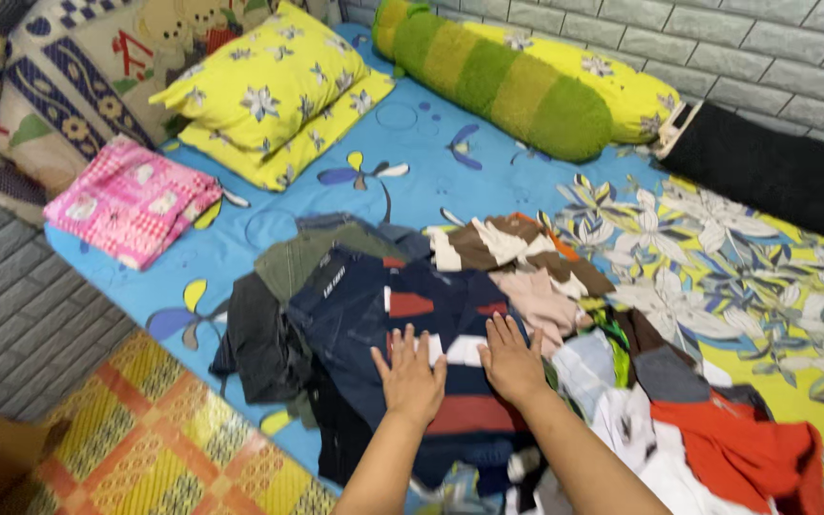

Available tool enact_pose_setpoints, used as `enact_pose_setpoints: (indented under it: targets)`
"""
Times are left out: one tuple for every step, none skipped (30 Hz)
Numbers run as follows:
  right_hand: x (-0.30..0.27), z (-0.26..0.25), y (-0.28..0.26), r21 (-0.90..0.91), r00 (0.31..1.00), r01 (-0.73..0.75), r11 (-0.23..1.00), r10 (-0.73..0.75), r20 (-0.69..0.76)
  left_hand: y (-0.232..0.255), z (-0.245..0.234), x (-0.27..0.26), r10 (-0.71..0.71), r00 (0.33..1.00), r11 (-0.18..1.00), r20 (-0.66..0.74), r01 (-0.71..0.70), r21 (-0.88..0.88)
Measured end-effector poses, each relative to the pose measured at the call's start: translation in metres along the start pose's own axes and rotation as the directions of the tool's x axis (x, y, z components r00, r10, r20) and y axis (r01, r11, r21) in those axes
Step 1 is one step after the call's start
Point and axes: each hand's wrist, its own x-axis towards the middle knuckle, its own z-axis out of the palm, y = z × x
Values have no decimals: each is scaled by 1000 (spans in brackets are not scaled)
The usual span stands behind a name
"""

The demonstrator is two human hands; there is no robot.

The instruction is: The person folds a shirt on a bed and places it inside a glass-fronted closet.

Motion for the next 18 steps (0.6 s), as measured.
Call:
enact_pose_setpoints:
  targets:
    - [14,-4,-1,-35,997,-23,999,25,73,-2,0,20,7,1000,1000,-7,-7,-1]
    - [24,-8,-4,-38,997,-26,999,29,73,-5,2,36,-18,1000,1000,24,18,-7]
    - [37,-12,-6,-55,978,-69,996,78,195,-9,4,49,-42,998,999,55,43,-11]
    - [50,-16,-9,-77,941,-109,991,128,313,-14,6,62,-38,998,999,56,39,-14]
    - [63,-18,-12,-80,941,-113,990,132,313,-21,7,75,-58,998,998,13,58,-25]
    - [72,-18,-15,-114,911,-125,986,159,381,-27,8,84,-81,996,996,-29,80,-37]
    - [80,-16,-16,-148,875,-132,980,186,447,-32,7,91,-81,996,996,-26,80,-41]
    - [85,-11,-17,-151,871,-136,979,191,452,-36,6,99,-122,988,989,-91,114,-91]
    - [90,-4,-19,-9,955,-104,995,103,277,-40,5,107,-167,974,979,-153,145,-144]
    - [95,2,-20,124,996,-38,992,28,79,-44,3,117,-165,975,979,-147,144,-145]
    - [99,7,-20,123,996,-43,991,32,83,-48,1,126,-207,969,969,-139,182,-169]
    - [101,12,-22,135,983,-38,990,13,182,-51,1,132,-250,960,956,-126,223,-191]
    - [101,15,-23,149,960,-36,988,-7,280,-54,2,137,-249,961,956,-118,225,-191]
    - [101,15,-24,148,959,-40,988,-4,283,-57,2,145,-252,960,959,-120,231,-163]
    - [99,13,-23,179,957,-57,982,2,291,-59,3,149,-254,959,962,-122,237,-136]
    - [99,9,-23,209,956,-72,975,8,292,-61,4,154,-249,961,963,-122,233,-136]
    - [100,5,-24,208,957,-76,975,12,290,-61,6,157,-230,964,967,-131,212,-141]
    - [99,2,-27,234,958,-96,968,26,286,-62,8,160,-212,967,971,-141,191,-144]
